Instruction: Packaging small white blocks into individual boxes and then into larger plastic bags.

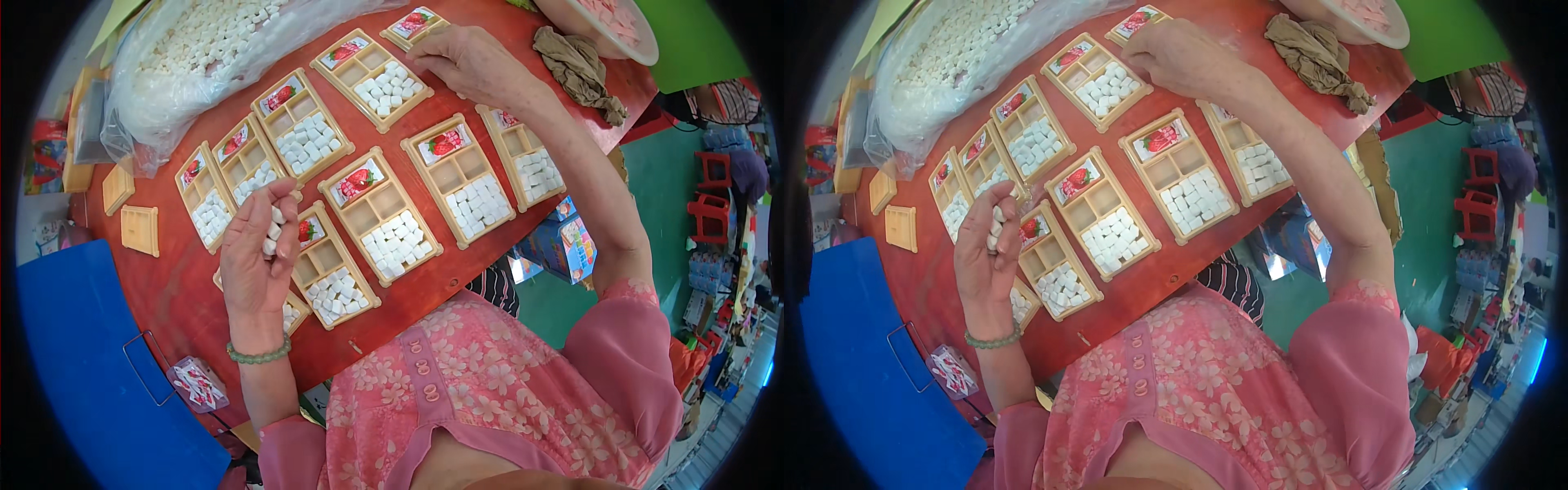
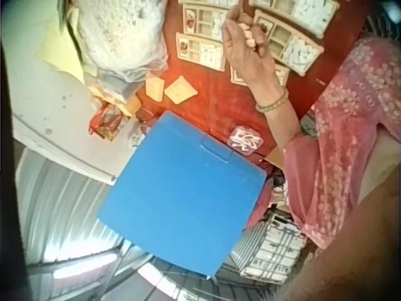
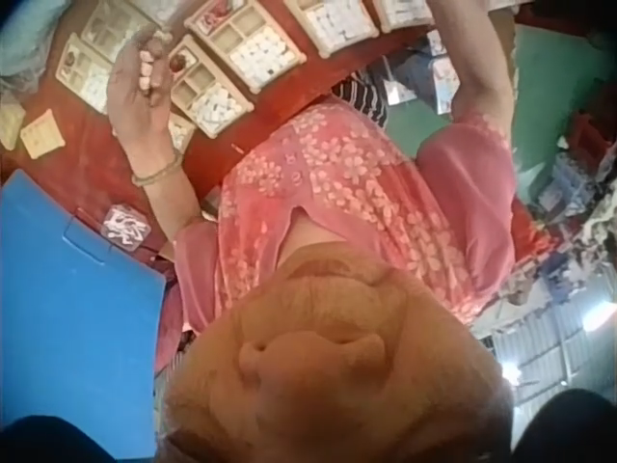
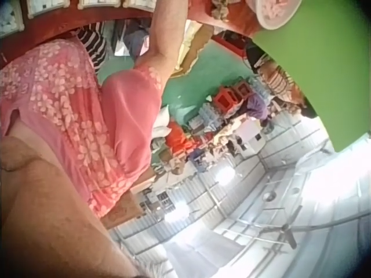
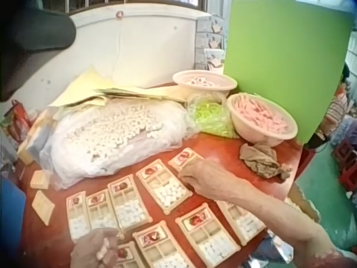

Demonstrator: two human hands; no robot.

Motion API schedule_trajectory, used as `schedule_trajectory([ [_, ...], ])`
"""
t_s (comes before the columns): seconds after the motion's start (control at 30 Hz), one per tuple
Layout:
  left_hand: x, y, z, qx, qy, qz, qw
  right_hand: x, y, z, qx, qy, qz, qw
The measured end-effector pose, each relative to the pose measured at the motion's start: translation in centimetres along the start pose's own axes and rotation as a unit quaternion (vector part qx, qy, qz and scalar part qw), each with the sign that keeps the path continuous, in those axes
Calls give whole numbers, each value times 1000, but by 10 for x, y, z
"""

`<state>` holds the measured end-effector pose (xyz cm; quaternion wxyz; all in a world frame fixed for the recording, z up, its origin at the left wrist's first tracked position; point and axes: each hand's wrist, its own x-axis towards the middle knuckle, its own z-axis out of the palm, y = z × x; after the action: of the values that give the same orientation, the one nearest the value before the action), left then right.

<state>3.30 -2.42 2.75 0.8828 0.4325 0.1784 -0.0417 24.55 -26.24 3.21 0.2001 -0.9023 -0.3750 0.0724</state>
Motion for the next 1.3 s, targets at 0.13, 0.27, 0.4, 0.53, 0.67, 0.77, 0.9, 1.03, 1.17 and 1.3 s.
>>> schedule_trajectory([
  [0.13,6,-4,8,-110,11,-5,994,-7,11,18,-34,6,-81,996],
  [0.27,4,-6,12,-204,24,-11,979,-32,-3,31,-150,37,-121,980],
  [0.4,10,-9,15,-249,28,-42,967,-39,-5,40,-172,-5,-126,977],
  [0.53,13,-14,22,-244,10,-39,969,-40,-9,42,-171,-1,-144,975],
  [0.67,20,-15,32,-167,9,-41,985,-36,-12,27,-159,-30,-123,979],
  [0.77,38,-8,35,-77,-11,-45,996,-36,-6,35,-145,-32,-123,981],
  [0.9,65,11,44,85,-59,-26,994,-36,-13,27,-181,-54,-131,973],
  [1.03,94,19,42,73,-81,-1,994,-26,-12,25,-135,-9,-133,982],
  [1.17,104,16,47,28,-72,-26,997,-27,-8,44,-160,1,-135,978],
  [1.3,107,11,51,21,-45,-59,997,-25,-6,39,-156,-25,-125,979],
])
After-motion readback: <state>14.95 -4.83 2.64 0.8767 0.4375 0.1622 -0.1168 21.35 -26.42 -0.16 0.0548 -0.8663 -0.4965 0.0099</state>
